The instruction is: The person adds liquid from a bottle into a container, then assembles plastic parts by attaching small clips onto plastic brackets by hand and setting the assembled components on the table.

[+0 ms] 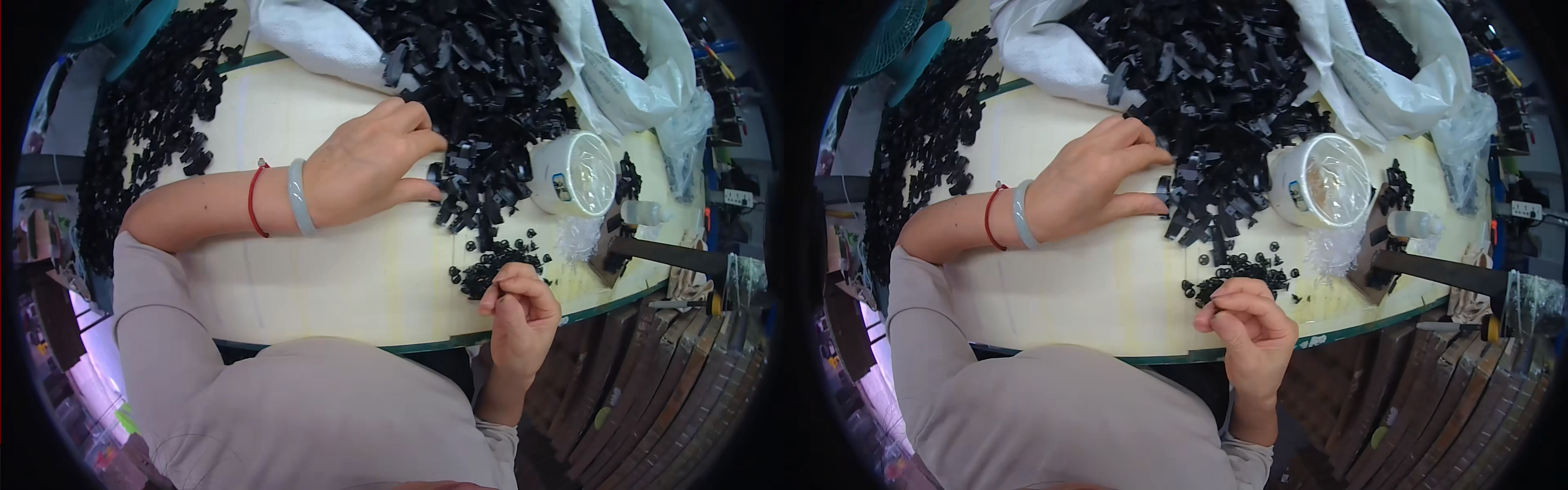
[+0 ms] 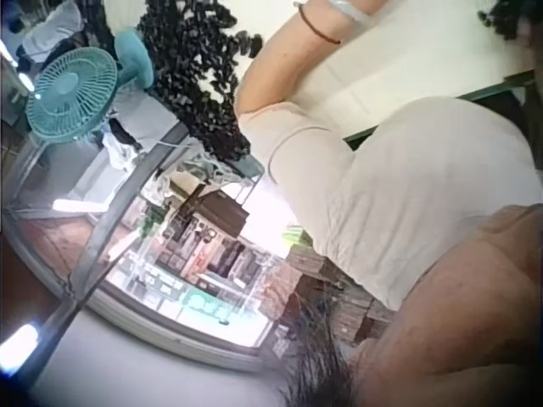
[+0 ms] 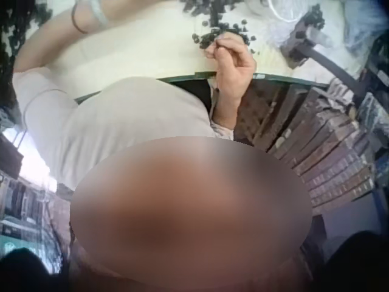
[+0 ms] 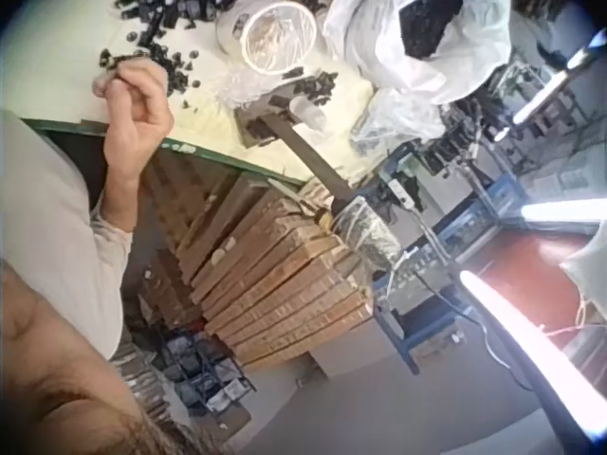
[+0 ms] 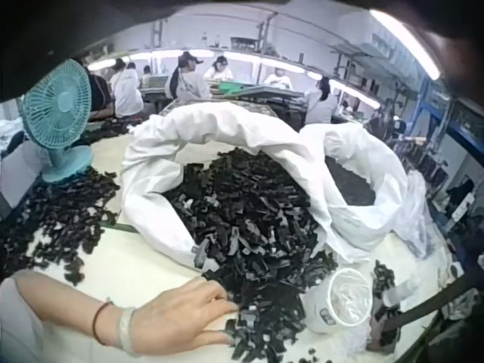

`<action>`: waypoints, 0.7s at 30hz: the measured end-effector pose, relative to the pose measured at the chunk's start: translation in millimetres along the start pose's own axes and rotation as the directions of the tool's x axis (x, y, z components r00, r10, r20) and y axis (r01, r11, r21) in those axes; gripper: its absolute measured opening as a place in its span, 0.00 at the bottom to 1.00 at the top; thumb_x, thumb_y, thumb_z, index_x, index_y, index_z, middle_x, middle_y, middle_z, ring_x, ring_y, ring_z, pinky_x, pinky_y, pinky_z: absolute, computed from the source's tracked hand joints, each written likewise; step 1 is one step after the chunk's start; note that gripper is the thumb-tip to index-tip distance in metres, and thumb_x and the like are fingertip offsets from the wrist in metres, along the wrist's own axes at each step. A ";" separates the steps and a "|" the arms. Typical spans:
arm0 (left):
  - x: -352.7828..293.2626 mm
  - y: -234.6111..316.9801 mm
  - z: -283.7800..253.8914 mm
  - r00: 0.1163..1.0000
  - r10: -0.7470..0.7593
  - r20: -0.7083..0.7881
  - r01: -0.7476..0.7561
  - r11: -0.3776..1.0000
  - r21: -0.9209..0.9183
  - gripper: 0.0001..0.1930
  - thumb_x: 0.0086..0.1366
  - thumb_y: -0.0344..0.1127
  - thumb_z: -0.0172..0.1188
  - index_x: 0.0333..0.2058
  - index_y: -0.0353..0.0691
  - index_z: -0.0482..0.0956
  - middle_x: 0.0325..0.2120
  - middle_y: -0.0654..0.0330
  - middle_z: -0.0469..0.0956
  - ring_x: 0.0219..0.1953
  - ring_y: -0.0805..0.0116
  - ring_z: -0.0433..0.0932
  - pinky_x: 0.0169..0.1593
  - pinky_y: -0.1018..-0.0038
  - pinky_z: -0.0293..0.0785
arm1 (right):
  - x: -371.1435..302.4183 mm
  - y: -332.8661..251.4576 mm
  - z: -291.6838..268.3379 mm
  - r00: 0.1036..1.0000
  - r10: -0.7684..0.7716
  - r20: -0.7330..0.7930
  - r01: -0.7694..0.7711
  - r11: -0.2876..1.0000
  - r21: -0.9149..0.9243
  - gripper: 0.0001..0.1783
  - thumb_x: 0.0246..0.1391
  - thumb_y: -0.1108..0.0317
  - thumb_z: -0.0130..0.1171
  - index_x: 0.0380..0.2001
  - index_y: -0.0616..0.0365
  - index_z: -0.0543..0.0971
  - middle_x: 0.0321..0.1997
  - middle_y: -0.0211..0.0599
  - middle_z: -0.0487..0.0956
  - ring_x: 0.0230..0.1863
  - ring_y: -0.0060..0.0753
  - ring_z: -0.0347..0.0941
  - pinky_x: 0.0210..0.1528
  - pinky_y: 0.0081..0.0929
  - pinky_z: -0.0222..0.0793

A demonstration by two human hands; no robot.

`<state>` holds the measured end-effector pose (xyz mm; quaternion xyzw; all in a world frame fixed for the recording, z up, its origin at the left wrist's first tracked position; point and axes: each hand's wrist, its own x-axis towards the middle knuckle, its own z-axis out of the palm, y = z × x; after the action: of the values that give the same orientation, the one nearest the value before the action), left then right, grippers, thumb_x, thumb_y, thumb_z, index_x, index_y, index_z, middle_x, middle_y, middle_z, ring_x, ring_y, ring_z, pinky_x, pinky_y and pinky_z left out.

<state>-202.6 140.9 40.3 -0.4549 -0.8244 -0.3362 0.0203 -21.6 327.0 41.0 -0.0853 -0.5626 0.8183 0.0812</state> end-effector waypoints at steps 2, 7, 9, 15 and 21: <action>5.1 2.1 5.0 0.995 -0.025 0.092 0.027 0.999 -0.024 0.17 0.47 0.36 0.68 0.36 0.36 0.76 0.37 0.57 0.72 0.39 0.58 0.70 0.40 0.69 0.69 | 3.5 0.4 -6.1 0.993 -0.118 -0.029 0.117 0.992 -0.036 0.10 0.48 0.86 0.53 0.35 0.69 0.75 0.39 0.46 0.71 0.30 0.33 0.75 0.34 0.25 0.75; 9.2 6.6 5.8 0.982 -0.098 0.161 0.107 0.993 -0.050 0.15 0.47 0.32 0.67 0.34 0.36 0.75 0.32 0.57 0.74 0.34 0.60 0.73 0.38 0.70 0.71 | 5.2 -6.4 -10.1 0.972 -0.172 -0.161 0.145 0.975 -0.167 0.08 0.49 0.85 0.55 0.35 0.69 0.76 0.41 0.47 0.72 0.34 0.32 0.76 0.36 0.25 0.75; 10.4 6.8 10.1 0.984 -0.104 0.143 0.120 0.987 -0.110 0.15 0.47 0.31 0.67 0.34 0.36 0.75 0.31 0.57 0.75 0.33 0.61 0.73 0.37 0.71 0.72 | 11.5 -9.3 -9.0 0.950 -0.243 -0.197 0.193 0.951 -0.243 0.09 0.49 0.85 0.55 0.36 0.69 0.76 0.41 0.46 0.73 0.34 0.32 0.76 0.37 0.25 0.76; 11.2 9.0 8.8 0.988 -0.097 0.122 0.117 0.977 -0.176 0.16 0.47 0.30 0.66 0.36 0.36 0.74 0.31 0.57 0.75 0.30 0.64 0.74 0.34 0.74 0.73 | 27.7 -31.8 -18.5 0.882 -0.440 -0.172 0.255 0.750 -0.610 0.10 0.49 0.86 0.55 0.36 0.70 0.78 0.39 0.42 0.75 0.35 0.29 0.76 0.38 0.20 0.75; 10.5 13.9 6.6 0.975 -0.137 0.174 0.167 0.970 -0.176 0.15 0.46 0.28 0.66 0.34 0.35 0.74 0.30 0.56 0.74 0.30 0.61 0.75 0.35 0.72 0.73 | 66.6 -46.8 -33.4 0.738 -0.672 0.060 0.304 0.252 -0.919 0.11 0.45 0.85 0.59 0.35 0.65 0.80 0.36 0.41 0.80 0.33 0.26 0.75 0.34 0.20 0.71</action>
<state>-196.4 157.4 46.2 -0.4156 -0.8201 -0.3760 -0.1153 -76.8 389.1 69.8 -0.0741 -0.8751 0.2962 0.3755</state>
